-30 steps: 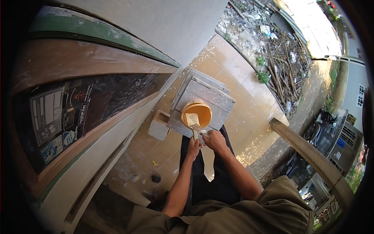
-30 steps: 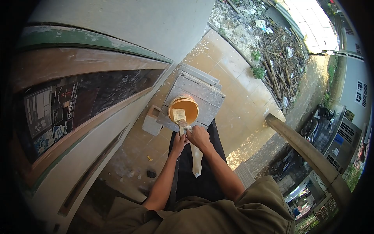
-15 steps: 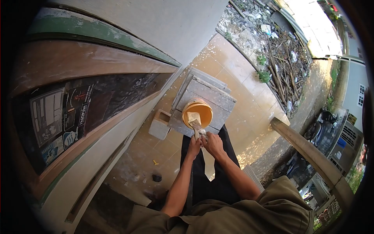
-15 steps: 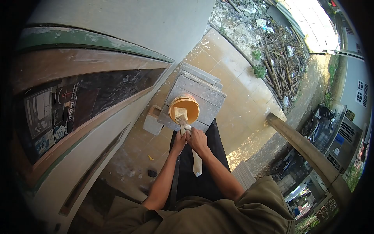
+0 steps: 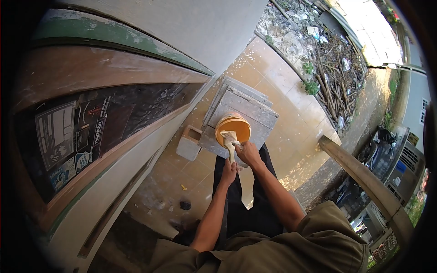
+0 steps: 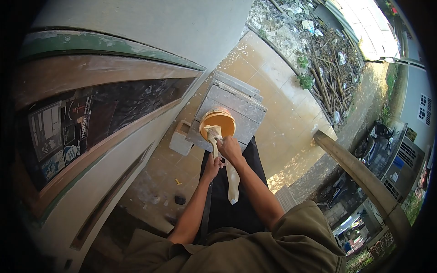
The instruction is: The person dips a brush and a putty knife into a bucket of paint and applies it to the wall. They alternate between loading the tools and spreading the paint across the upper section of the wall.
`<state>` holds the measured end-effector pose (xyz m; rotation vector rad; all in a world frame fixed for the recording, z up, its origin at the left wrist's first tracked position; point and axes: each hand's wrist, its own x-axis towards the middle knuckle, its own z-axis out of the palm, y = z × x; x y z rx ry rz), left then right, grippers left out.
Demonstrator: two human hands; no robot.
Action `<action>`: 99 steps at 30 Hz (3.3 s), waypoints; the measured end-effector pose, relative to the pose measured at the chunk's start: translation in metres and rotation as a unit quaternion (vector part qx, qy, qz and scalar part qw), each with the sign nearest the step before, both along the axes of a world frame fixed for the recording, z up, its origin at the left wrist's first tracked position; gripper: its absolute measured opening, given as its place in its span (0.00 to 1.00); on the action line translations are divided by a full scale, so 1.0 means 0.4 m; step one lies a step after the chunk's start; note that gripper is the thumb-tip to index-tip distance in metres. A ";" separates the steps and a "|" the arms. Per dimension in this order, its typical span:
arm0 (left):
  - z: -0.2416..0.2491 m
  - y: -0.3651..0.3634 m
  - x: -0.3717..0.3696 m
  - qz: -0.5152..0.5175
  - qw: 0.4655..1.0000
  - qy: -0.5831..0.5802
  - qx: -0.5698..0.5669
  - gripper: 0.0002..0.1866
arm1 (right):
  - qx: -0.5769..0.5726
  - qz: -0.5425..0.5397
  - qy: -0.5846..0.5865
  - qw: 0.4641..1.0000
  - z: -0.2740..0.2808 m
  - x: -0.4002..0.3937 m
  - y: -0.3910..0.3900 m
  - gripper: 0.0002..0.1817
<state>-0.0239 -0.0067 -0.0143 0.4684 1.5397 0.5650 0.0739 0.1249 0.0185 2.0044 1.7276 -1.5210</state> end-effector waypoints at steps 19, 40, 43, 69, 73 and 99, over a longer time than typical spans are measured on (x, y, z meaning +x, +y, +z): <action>-0.030 -0.046 -0.015 -0.053 0.998 -0.021 0.013 0.08 | 0.011 -0.019 -0.027 0.999 0.005 0.049 0.031 0.22; 0.010 -0.060 0.004 -0.020 0.996 -0.082 0.033 0.09 | -0.042 -0.057 -0.039 0.997 -0.012 0.130 0.003 0.23; 0.019 -0.047 0.000 -0.022 0.998 -0.050 0.022 0.10 | -0.001 -0.048 -0.055 0.997 0.003 0.116 0.019 0.23; 0.012 -0.062 -0.055 -0.001 0.999 -0.049 0.018 0.08 | 0.049 0.092 -0.130 0.986 -0.031 0.099 -0.011 0.19; 0.031 -0.060 -0.064 0.007 0.998 -0.055 0.013 0.09 | 0.053 0.107 -0.077 0.990 0.073 0.164 0.021 0.20; 0.018 -0.055 -0.066 0.044 0.993 -0.109 0.023 0.06 | -0.438 -0.325 0.216 0.810 0.034 0.503 0.087 0.26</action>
